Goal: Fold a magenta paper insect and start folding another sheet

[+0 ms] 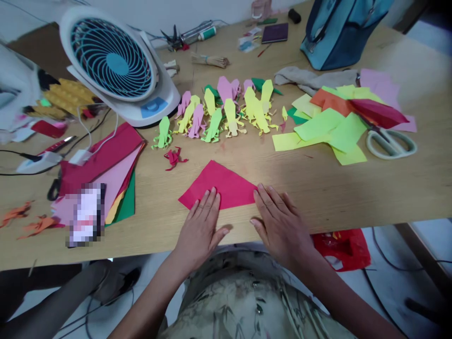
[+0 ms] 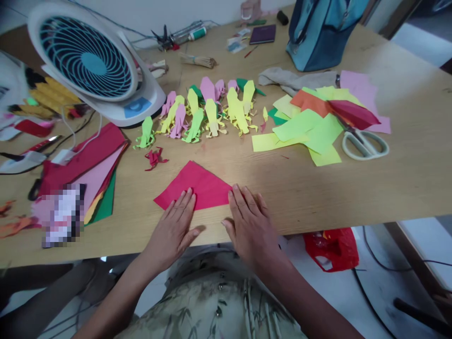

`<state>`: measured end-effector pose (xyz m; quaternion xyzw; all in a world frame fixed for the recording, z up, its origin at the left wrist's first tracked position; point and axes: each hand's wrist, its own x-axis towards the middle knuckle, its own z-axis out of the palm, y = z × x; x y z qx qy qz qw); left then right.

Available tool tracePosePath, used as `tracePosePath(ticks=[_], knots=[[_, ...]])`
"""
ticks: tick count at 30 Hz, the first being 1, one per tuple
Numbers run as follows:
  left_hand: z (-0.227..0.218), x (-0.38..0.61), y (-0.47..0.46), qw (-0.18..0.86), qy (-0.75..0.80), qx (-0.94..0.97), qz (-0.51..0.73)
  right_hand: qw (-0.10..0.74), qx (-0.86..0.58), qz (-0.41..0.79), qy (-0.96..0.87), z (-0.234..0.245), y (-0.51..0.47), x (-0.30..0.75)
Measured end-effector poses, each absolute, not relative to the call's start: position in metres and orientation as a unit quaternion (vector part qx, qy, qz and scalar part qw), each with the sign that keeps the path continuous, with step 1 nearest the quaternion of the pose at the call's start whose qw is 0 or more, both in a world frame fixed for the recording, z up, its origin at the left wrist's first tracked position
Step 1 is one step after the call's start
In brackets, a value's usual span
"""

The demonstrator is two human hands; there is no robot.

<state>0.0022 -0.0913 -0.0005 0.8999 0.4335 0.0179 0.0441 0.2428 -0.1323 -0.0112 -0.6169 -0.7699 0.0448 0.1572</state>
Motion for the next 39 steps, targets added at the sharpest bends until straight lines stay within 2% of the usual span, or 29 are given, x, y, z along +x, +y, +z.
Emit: tracePosePath(ticks=[6,11,15,19,23,29,32,35,39], knots=[[-0.004,-0.016,-0.099,0.01,0.462,0.887,0.017,0.156,-0.611,0.028,-0.776,-0.008,-0.138,0.242],[0.001,-0.022,-0.096,0.049,0.447,0.893,0.001,0.194,-0.576,-0.014,-0.794,-0.003,-0.148,0.249],[0.005,-0.025,-0.093,0.079,0.45,0.888,0.045,0.235,-0.536,0.018,-0.81,-0.005,-0.155,0.251],[0.007,-0.024,-0.091,0.058,0.535,0.83,0.147,0.245,-0.518,0.063,-0.817,-0.005,-0.162,0.244],[0.006,-0.021,-0.082,0.025,0.639,0.749,0.171,0.24,-0.481,0.026,-0.843,-0.002,-0.166,0.237],[0.019,-0.01,-0.056,0.166,0.694,0.686,0.142,0.273,-0.427,-0.031,-0.862,-0.013,-0.163,0.238],[0.026,-0.007,-0.043,0.192,0.701,0.675,0.125,0.282,-0.426,-0.039,-0.859,-0.018,-0.165,0.237],[0.028,-0.004,-0.033,0.291,0.665,0.653,0.216,0.305,-0.43,0.003,-0.85,-0.016,-0.166,0.239],[0.033,0.008,-0.017,0.512,0.516,0.568,0.385,0.419,-0.511,0.141,-0.737,-0.001,-0.144,0.252]])
